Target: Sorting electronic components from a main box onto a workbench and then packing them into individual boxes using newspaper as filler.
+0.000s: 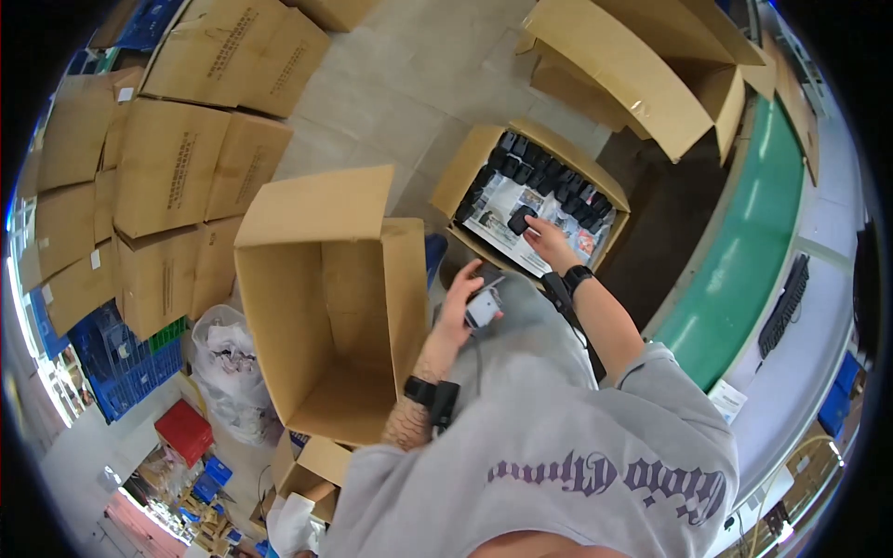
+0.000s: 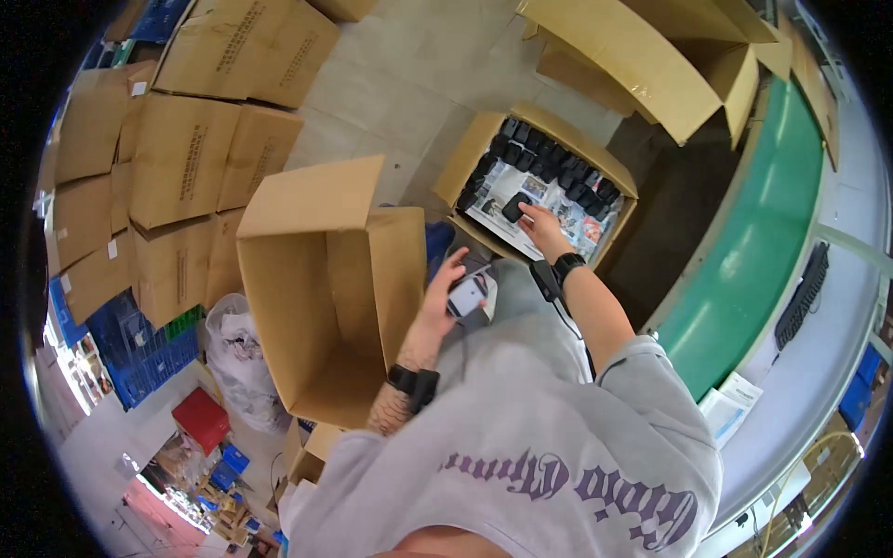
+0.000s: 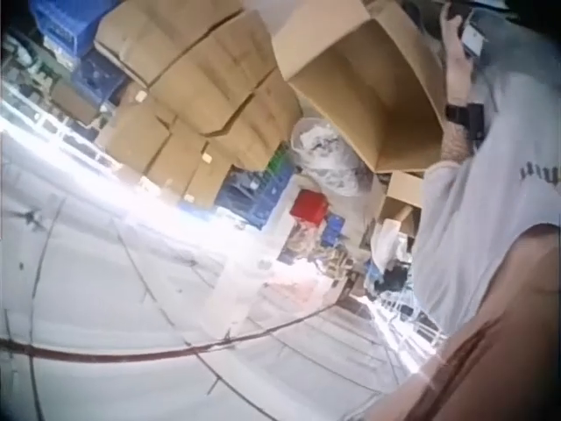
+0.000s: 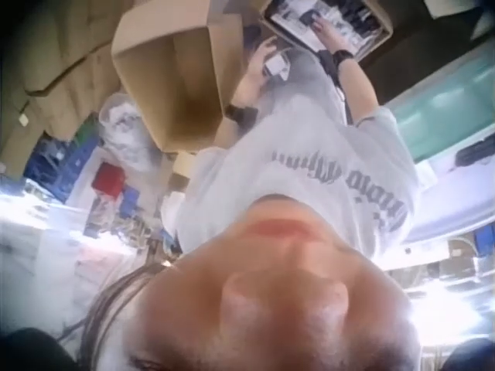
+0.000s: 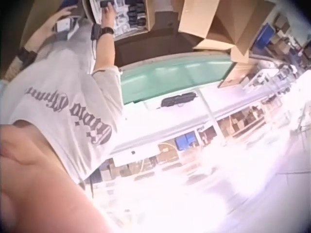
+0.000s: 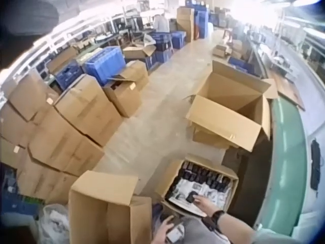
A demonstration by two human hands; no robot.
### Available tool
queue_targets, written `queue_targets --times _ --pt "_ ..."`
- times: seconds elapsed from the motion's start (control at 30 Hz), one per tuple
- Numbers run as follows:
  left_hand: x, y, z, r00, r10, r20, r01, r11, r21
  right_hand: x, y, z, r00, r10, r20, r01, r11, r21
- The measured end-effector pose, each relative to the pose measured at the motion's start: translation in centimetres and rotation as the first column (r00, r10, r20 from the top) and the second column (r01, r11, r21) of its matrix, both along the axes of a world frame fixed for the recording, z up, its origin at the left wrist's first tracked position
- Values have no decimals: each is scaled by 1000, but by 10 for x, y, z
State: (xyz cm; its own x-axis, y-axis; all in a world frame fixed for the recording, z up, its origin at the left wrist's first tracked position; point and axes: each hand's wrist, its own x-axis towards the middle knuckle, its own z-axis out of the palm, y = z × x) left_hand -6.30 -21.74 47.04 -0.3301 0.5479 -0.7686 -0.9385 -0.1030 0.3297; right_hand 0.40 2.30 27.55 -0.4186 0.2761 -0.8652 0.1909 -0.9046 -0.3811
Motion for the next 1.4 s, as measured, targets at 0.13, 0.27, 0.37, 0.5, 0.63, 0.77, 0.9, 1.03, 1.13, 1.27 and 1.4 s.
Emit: queue_targets --times 0.13,0.27,0.37,0.5,0.63,0.77,0.9,1.03,1.13,1.27,1.4 --pt "9 17 -95 928 277 251 -282 959 -18 -48 -4 -117 987 -90 133 70 986 152" --pt "37 33 -165 853 449 266 -446 892 -75 -85 5 -217 975 29 220 -126 889 441" --pt "42 63 -195 848 439 297 -444 894 -53 -94 40 -279 924 -55 378 -213 748 628" --pt "43 12 -218 862 480 160 -470 877 -100 -109 -39 -259 956 -106 275 -108 742 661" --pt "28 26 -229 975 220 -43 -224 968 -112 -76 -12 -255 958 -101 269 -106 745 658" --pt "7 30 -234 977 -15 -214 -43 963 -265 -50 -35 -178 853 318 414 -405 903 140" --pt "-7 34 -258 810 -429 -400 305 890 -338 -39 -47 -92 769 622 149 -626 780 -23" --pt "-3 45 -283 630 -409 -660 161 901 -404 -42 -35 -102 794 608 -14 -608 794 10" --pt "2 48 -298 836 -180 -518 -156 828 -538 -55 -28 -146 873 483 -63 -485 874 -28" --pt "-3 21 -310 956 235 -178 -294 809 -509 -82 -38 -193 937 312 158 -335 930 153" --pt "3 16 -302 962 245 -123 -273 825 -494 -88 -52 -230 921 330 205 -374 898 234"
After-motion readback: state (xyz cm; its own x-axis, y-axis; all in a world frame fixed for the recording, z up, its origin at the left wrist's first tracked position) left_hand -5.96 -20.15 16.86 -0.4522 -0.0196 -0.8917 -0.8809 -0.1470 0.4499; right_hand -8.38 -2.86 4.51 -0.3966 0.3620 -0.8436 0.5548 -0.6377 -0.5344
